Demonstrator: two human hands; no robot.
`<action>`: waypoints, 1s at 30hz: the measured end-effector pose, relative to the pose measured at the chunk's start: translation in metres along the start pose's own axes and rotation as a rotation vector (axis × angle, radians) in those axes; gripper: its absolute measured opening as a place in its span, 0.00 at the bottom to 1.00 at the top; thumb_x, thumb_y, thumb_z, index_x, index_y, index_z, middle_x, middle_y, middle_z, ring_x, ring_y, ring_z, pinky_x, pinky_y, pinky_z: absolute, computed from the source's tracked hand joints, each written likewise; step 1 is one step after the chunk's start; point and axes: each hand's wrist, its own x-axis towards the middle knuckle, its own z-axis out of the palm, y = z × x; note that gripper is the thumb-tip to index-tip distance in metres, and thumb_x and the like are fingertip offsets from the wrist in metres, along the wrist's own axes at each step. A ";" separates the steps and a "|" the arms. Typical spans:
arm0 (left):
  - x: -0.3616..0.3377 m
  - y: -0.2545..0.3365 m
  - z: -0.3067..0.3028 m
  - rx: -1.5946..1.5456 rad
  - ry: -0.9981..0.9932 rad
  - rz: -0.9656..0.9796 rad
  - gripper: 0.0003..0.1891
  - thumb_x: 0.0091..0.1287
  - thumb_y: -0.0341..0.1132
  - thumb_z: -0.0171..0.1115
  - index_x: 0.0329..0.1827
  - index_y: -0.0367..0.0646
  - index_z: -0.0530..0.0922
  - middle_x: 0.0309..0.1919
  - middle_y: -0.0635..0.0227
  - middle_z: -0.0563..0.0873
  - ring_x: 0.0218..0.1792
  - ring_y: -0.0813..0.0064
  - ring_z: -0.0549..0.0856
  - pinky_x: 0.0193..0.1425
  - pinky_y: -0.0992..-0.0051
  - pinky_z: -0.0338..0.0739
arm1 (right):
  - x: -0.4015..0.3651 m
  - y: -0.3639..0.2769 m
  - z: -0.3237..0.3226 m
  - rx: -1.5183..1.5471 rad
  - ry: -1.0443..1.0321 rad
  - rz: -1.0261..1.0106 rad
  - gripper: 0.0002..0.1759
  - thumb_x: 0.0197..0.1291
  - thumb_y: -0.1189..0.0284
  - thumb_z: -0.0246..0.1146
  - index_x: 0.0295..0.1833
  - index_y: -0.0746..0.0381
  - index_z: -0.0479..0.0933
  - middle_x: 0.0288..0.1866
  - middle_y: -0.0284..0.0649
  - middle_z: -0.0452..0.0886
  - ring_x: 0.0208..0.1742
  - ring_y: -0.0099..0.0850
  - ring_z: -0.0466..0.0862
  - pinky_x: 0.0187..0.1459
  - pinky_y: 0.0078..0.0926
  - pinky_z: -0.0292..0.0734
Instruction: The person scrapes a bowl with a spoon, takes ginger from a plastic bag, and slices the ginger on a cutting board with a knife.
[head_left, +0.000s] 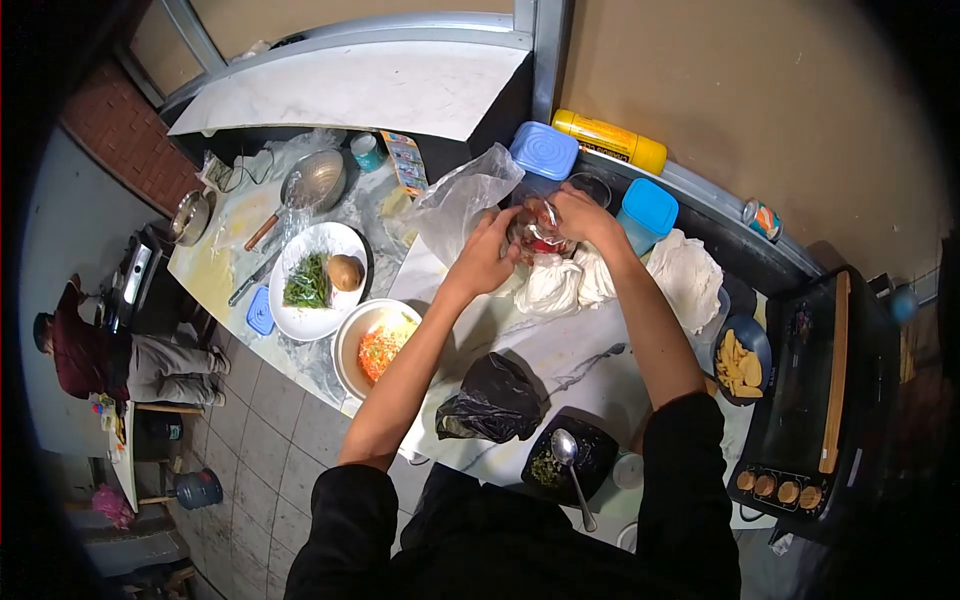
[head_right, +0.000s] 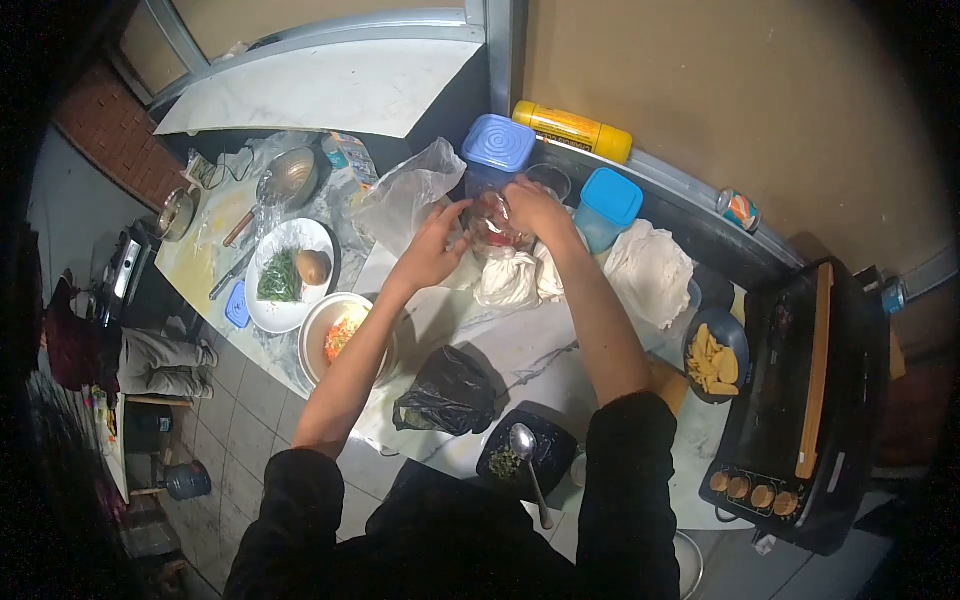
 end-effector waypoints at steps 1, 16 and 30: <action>-0.002 -0.001 -0.002 0.001 -0.026 -0.010 0.28 0.65 0.31 0.58 0.70 0.43 0.65 0.56 0.49 0.73 0.51 0.54 0.78 0.53 0.61 0.77 | 0.004 0.007 0.006 -0.004 0.003 -0.003 0.23 0.52 0.69 0.69 0.54 0.66 0.77 0.57 0.58 0.77 0.59 0.52 0.76 0.59 0.40 0.73; -0.015 0.002 0.001 -0.415 -0.081 -0.042 0.27 0.68 0.29 0.57 0.71 0.44 0.64 0.55 0.55 0.77 0.48 0.65 0.83 0.51 0.69 0.79 | -0.004 -0.018 -0.011 -0.120 -0.115 0.007 0.21 0.49 0.76 0.64 0.53 0.57 0.80 0.50 0.54 0.81 0.52 0.54 0.81 0.53 0.43 0.77; -0.013 0.004 0.016 -0.645 -0.117 -0.226 0.24 0.70 0.30 0.56 0.70 0.42 0.65 0.55 0.60 0.76 0.50 0.70 0.82 0.51 0.73 0.77 | -0.010 -0.018 -0.012 0.016 -0.081 -0.185 0.17 0.53 0.75 0.66 0.50 0.63 0.80 0.52 0.53 0.82 0.57 0.47 0.80 0.57 0.40 0.75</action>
